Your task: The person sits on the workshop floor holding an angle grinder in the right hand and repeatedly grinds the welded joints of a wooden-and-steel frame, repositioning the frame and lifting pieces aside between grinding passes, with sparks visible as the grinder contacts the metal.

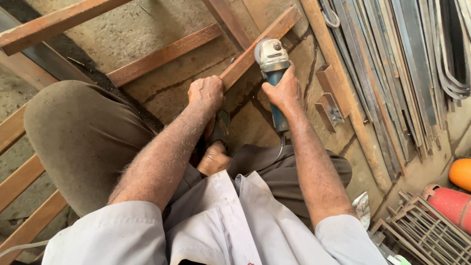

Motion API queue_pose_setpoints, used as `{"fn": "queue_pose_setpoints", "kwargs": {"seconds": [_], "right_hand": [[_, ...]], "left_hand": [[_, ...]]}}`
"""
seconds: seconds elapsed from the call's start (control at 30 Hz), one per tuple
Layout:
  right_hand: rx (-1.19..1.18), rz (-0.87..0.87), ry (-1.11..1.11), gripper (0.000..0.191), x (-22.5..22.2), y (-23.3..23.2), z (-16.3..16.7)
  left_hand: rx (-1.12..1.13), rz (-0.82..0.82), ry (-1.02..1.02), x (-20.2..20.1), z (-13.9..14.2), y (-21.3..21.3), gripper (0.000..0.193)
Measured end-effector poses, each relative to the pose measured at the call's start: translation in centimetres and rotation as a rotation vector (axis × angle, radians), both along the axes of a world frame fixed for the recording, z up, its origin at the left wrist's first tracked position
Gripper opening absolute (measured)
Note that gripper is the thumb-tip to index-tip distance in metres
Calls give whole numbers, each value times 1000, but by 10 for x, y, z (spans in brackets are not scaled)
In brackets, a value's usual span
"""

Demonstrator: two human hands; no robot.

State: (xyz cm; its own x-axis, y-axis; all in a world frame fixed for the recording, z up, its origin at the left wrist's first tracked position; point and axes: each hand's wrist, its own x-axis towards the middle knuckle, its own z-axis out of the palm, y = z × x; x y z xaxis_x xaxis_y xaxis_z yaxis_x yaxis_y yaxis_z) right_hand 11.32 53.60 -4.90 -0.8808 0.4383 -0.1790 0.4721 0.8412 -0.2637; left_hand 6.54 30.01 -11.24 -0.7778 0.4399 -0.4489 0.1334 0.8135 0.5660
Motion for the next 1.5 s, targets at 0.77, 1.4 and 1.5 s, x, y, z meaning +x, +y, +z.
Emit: {"fn": "queue_pose_setpoints", "kwargs": {"seconds": [0.77,1.4,1.5], "right_hand": [[-14,82,137,88,-20,3,-8],[13,-77,14,79,-29,15,-2],[-19,-55,18,85,-24,5,-5]], "left_hand": [[-14,-18,-41,0,3,0,26],[-31,-19,-18,0,5,1,27],[-43,-25,-34,0,6,0,25]]}}
